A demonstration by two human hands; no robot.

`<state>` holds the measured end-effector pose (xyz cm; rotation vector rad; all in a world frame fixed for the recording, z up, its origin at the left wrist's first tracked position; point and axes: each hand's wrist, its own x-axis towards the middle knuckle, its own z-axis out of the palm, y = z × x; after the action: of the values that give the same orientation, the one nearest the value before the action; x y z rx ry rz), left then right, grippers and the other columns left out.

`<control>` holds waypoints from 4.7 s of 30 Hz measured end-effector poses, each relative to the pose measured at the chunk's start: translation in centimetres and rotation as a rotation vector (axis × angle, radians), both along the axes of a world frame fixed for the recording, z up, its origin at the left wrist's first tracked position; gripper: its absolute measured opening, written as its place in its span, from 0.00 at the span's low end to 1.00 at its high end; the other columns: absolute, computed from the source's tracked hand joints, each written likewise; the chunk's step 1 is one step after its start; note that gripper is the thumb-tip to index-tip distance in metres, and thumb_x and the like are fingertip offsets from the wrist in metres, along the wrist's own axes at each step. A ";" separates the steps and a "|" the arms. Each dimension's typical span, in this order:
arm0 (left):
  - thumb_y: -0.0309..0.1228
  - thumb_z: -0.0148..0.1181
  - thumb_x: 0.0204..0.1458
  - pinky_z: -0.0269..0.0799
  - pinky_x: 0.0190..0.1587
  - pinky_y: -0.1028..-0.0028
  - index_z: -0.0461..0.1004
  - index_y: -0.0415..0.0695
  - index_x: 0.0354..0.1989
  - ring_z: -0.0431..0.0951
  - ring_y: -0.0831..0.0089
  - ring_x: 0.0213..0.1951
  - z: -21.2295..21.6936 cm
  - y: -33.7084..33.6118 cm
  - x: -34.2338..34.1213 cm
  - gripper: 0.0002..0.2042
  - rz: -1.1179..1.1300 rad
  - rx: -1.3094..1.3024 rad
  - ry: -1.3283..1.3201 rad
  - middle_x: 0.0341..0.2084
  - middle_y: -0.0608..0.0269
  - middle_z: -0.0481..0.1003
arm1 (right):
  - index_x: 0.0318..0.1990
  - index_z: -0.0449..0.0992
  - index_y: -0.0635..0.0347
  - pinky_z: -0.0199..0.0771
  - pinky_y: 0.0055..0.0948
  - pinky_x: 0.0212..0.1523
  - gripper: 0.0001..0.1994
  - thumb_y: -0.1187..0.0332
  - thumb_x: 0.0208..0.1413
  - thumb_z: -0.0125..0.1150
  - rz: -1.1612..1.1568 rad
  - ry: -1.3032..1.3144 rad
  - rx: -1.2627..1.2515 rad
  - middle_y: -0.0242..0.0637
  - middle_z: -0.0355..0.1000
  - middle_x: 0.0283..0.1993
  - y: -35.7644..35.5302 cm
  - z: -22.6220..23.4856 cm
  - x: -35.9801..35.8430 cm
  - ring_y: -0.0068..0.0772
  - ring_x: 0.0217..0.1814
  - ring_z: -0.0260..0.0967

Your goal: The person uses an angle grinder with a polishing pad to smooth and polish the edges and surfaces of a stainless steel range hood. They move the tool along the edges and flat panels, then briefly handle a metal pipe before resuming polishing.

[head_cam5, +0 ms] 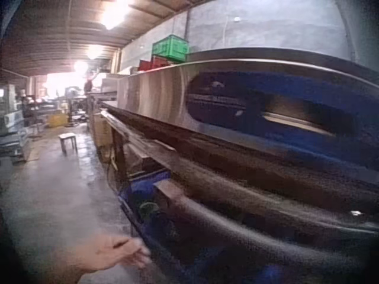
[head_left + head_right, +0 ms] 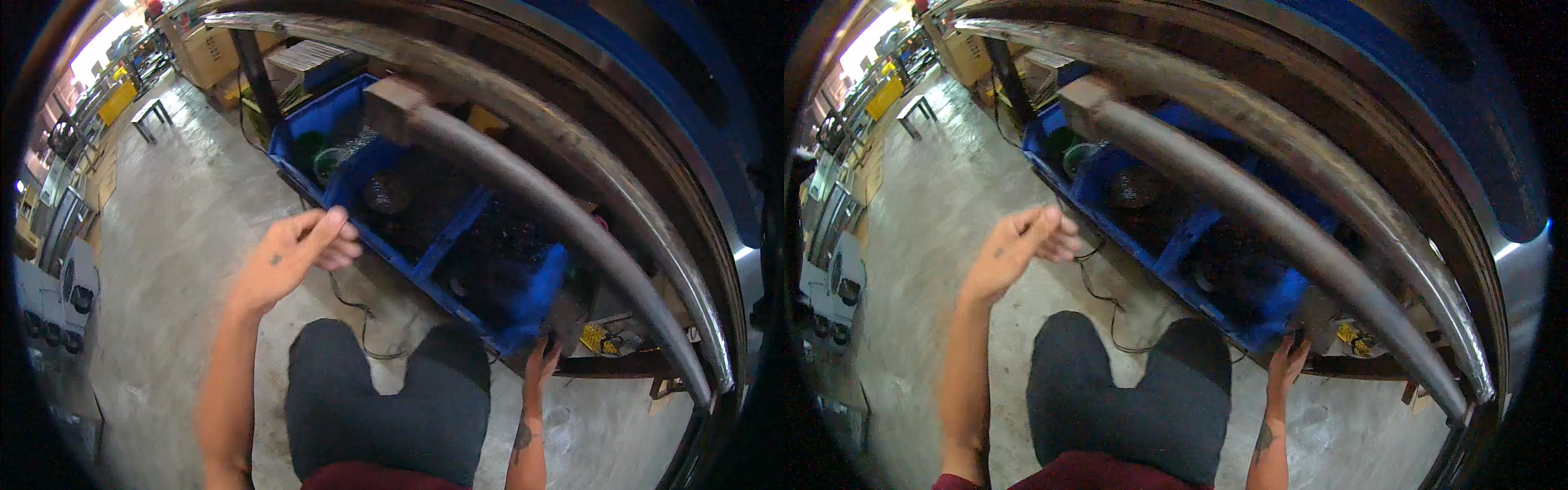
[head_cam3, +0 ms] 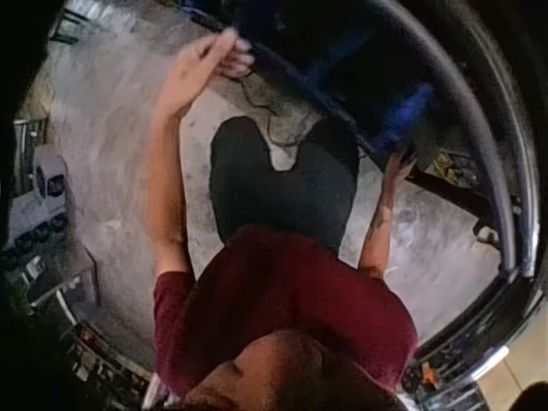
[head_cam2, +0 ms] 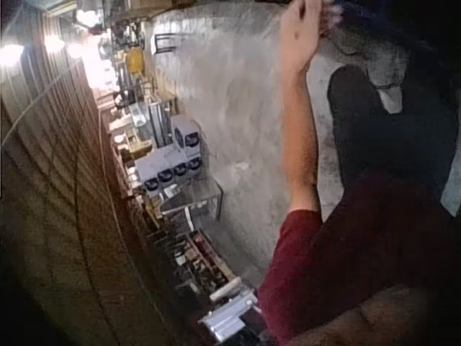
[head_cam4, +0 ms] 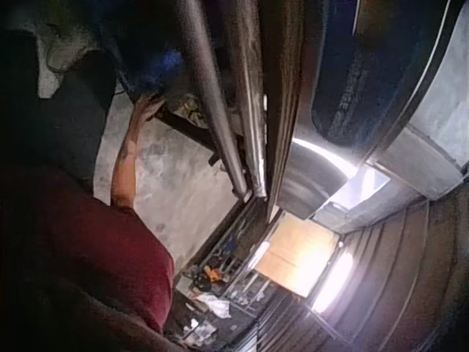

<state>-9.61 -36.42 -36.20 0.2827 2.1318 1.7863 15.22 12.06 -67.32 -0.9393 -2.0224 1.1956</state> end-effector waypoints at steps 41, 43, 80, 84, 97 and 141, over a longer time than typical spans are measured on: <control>0.15 0.63 0.51 0.79 0.62 0.57 0.70 0.33 0.70 0.77 0.40 0.64 -50.1 3.0 3.6 0.33 0.115 -0.581 0.263 0.64 0.36 0.75 | 0.80 0.66 0.63 0.58 0.47 0.83 0.27 0.61 0.80 0.51 -0.324 -1.083 -0.109 0.58 0.66 0.81 -35.0 21.7 37.7 0.60 0.84 0.61; 0.21 0.62 0.57 0.83 0.50 0.57 0.74 0.34 0.64 0.82 0.46 0.49 -56.0 -1.0 0.9 0.23 0.496 -0.295 -0.179 0.53 0.43 0.80 | 0.79 0.67 0.64 0.58 0.47 0.83 0.26 0.63 0.80 0.50 -0.297 -0.891 -0.120 0.58 0.67 0.80 -34.3 20.5 38.9 0.60 0.84 0.61; 0.25 0.55 0.61 0.76 0.50 0.64 0.58 0.30 0.80 0.76 0.67 0.50 -49.5 -8.1 -10.4 0.36 0.632 -0.179 -0.233 0.53 0.52 0.76 | 0.62 0.83 0.52 0.56 0.68 0.82 0.23 0.53 0.62 0.67 0.581 -1.072 1.175 0.47 0.80 0.64 17.3 -2.7 9.2 0.51 0.73 0.72; 0.24 0.53 0.62 0.72 0.43 0.67 0.57 0.38 0.82 0.72 0.74 0.48 -52.2 -8.0 -14.5 0.36 0.662 -0.067 -0.255 0.50 0.60 0.74 | 0.67 0.81 0.48 0.53 0.67 0.83 0.26 0.51 0.66 0.61 0.619 -1.212 0.912 0.44 0.78 0.69 11.8 1.6 4.0 0.50 0.77 0.69; 0.25 0.50 0.69 0.71 0.29 0.68 0.68 0.47 0.72 0.71 0.72 0.28 -49.0 -10.4 -11.5 0.22 0.344 0.275 -0.449 0.31 0.66 0.72 | 0.65 0.81 0.46 0.73 0.63 0.67 0.29 0.56 0.54 0.69 0.643 -1.004 1.133 0.40 0.82 0.59 11.0 1.4 3.7 0.49 0.66 0.77; 0.09 0.71 0.55 0.84 0.63 0.59 0.64 0.42 0.76 0.80 0.59 0.62 51.3 2.2 13.2 0.39 -0.320 0.482 -0.523 0.58 0.54 0.73 | 0.49 0.74 0.66 0.77 0.48 0.51 0.07 0.74 0.70 0.64 0.493 -0.111 0.459 0.51 0.78 0.43 -20.3 88.2 -0.6 0.55 0.50 0.76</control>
<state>3.56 -34.19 15.15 0.2231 1.2193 1.8934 14.62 -8.24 20.88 -0.2952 -2.5586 0.8513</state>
